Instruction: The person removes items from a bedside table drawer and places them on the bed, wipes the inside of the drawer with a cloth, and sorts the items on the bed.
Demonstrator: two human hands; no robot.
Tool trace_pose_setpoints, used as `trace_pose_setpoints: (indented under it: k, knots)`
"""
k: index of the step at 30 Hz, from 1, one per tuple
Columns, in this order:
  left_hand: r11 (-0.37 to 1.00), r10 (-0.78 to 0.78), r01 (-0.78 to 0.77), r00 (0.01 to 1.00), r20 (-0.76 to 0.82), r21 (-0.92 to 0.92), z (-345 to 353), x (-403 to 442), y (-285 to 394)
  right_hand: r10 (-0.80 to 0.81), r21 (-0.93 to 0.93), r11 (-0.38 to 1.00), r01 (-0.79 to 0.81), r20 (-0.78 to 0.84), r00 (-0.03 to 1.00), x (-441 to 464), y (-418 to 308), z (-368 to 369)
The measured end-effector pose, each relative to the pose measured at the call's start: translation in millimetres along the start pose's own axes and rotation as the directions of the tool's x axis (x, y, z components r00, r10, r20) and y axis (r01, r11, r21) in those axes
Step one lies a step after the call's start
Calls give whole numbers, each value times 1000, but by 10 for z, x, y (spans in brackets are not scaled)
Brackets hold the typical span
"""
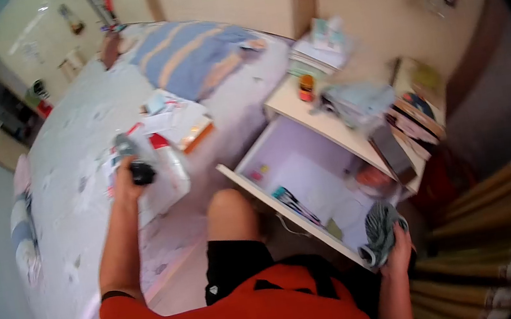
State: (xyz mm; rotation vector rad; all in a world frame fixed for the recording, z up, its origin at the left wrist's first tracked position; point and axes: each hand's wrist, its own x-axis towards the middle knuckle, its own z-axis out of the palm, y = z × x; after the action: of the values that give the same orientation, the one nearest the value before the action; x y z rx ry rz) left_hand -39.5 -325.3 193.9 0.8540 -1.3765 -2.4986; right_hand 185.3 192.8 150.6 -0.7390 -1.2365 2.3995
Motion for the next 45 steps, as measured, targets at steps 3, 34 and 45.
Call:
trace_pose_setpoints:
  k: [3, 34, 45]
  knots:
    - [816, 344, -301, 939, 3, 494, -146, 324, 135, -50, 12, 999, 53, -160, 986, 125, 33, -364]
    - [590, -535, -297, 553, 639, 751, 2825, -1181, -4270, -233, -854, 101, 510, 479, 847, 399, 485, -482]
    - [458, -576, -147, 702, 419, 877, 2970, -1104, -4556, -255, -850, 140, 508, 465, 848, 434, 516, -494]
